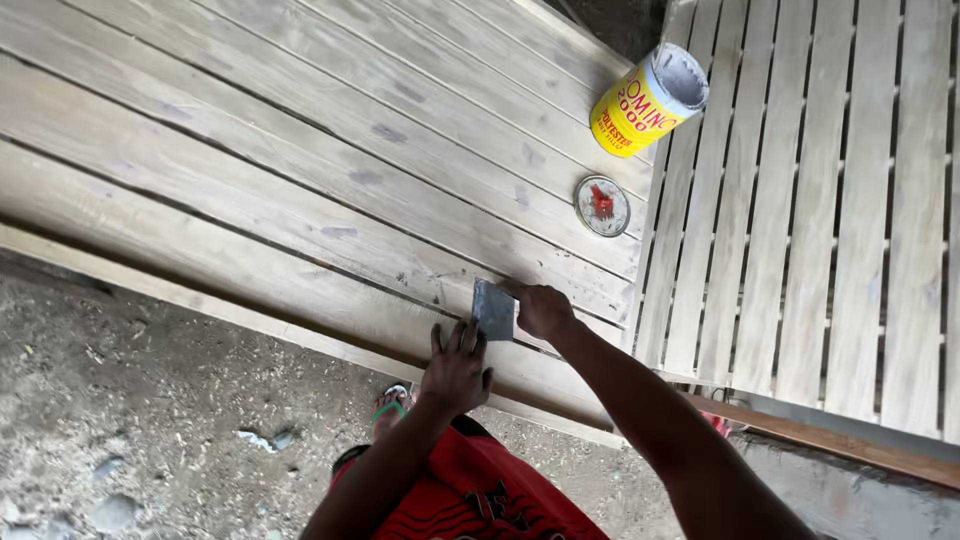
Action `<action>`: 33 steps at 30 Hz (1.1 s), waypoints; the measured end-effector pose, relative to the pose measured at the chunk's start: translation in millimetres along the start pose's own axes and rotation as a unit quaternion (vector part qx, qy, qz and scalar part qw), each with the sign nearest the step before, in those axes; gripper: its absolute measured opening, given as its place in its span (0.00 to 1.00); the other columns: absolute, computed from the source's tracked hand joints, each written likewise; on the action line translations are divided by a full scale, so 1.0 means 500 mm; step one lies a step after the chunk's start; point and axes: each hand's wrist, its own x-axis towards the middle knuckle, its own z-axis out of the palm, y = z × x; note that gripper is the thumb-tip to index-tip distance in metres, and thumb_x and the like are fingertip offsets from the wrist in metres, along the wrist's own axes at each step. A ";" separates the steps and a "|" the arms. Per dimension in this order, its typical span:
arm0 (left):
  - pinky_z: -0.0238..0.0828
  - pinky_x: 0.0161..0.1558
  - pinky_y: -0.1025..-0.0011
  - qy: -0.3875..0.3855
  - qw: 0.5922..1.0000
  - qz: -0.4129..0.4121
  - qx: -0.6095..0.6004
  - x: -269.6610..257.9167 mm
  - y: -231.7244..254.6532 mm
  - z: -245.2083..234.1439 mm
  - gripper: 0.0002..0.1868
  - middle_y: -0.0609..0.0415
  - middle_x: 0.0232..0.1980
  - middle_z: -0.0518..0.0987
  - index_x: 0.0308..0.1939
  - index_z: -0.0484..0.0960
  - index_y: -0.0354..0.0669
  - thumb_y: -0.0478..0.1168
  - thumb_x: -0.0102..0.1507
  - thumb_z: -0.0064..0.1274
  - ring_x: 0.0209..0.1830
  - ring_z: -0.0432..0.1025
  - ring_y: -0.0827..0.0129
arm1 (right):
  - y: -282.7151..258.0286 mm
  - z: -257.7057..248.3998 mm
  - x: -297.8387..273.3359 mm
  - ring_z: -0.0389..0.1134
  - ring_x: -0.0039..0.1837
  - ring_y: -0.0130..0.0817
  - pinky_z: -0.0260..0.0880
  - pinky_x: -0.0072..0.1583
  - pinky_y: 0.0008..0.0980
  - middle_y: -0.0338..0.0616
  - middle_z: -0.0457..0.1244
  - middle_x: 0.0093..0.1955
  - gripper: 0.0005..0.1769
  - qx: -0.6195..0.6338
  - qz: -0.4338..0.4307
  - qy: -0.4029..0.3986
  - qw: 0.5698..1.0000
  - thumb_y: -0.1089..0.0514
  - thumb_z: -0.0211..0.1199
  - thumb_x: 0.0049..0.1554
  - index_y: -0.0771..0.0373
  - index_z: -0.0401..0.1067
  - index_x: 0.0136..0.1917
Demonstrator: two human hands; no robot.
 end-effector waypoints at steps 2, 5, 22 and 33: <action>0.41 0.71 0.29 -0.018 1.000 -0.001 0.004 0.023 -0.013 -0.012 0.35 0.36 0.76 0.61 0.65 0.72 0.32 0.51 0.60 0.52 0.75 0.55 0.44 | -0.004 -0.048 0.033 0.73 0.49 0.51 0.75 0.49 0.48 0.47 0.71 0.60 0.38 0.018 -0.023 0.031 0.999 0.62 0.56 0.52 0.39 0.62 0.75; 0.40 0.71 0.29 -0.048 0.999 -0.013 -0.002 0.007 0.003 -0.010 0.34 0.37 0.76 0.60 0.65 0.71 0.31 0.51 0.60 0.51 0.76 0.53 0.44 | -0.038 -0.055 -0.078 0.73 0.52 0.52 0.74 0.52 0.51 0.52 0.70 0.58 0.40 0.026 -0.024 -0.071 0.997 0.64 0.56 0.52 0.35 0.64 0.75; 0.23 0.71 0.25 0.008 1.000 0.018 0.010 0.175 -0.157 -0.008 0.35 0.54 0.79 0.59 0.66 0.75 0.52 0.58 0.56 0.57 0.82 0.40 0.45 | 0.088 -0.106 0.121 0.73 0.49 0.52 0.74 0.51 0.48 0.50 0.72 0.47 0.17 0.056 -0.157 -0.026 0.986 0.54 0.65 0.57 0.50 0.74 0.60; 0.17 0.71 0.26 -0.135 0.990 0.028 -0.030 0.208 -0.161 -0.097 0.47 0.46 0.83 0.43 0.77 0.61 0.65 0.67 0.55 0.54 0.83 0.30 0.46 | 0.097 -0.143 0.150 0.71 0.36 0.50 0.72 0.37 0.46 0.49 0.68 0.39 0.24 0.127 -0.254 -0.083 0.955 0.62 0.64 0.49 0.57 0.72 0.61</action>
